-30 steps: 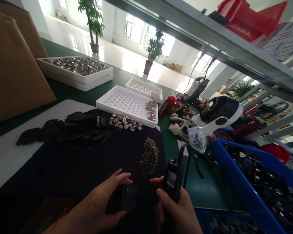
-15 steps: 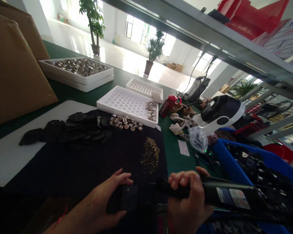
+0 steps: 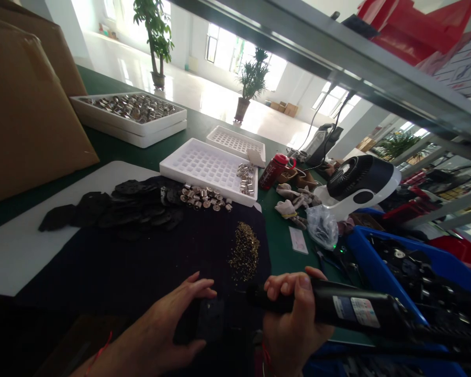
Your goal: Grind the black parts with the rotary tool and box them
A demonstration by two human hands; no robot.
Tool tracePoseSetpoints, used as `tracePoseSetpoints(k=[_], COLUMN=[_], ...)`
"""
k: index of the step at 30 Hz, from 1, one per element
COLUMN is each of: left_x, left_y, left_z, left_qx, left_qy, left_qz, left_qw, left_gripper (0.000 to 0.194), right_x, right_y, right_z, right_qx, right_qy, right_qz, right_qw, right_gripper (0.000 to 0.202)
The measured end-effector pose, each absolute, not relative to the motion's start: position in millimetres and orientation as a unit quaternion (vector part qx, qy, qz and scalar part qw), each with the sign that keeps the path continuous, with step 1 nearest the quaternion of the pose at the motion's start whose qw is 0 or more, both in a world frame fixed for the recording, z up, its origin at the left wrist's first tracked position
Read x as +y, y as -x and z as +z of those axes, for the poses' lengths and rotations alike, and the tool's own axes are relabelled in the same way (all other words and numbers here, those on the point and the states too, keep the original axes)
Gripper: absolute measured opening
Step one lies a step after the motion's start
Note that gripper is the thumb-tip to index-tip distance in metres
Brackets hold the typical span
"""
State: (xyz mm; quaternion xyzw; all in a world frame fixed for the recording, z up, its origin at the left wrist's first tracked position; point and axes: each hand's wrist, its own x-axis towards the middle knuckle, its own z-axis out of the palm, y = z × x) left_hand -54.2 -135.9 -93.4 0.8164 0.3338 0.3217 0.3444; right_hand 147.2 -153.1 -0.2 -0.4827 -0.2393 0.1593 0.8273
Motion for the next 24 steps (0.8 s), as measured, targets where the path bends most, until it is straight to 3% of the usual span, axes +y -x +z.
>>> tracePoseSetpoints(k=[12,24], left_x=[-138,-137], left_y=[54,54], left_z=[-94,-98], left_qx=[0.333,0.312], left_qy=[-0.814,-0.804], left_qz=[0.309,0.294], left_qw=[0.361,0.411], left_gripper=[0.102,0.105], right_x=[-153,-153], right_y=[-147,-127], right_z=[6,23], right_qx=[-0.233,-0.245], right_qy=[0.485,0.47], right_qz=[0.165,0.285], right_qw=[0.827,0.798], right_gripper=[0.015,0.018])
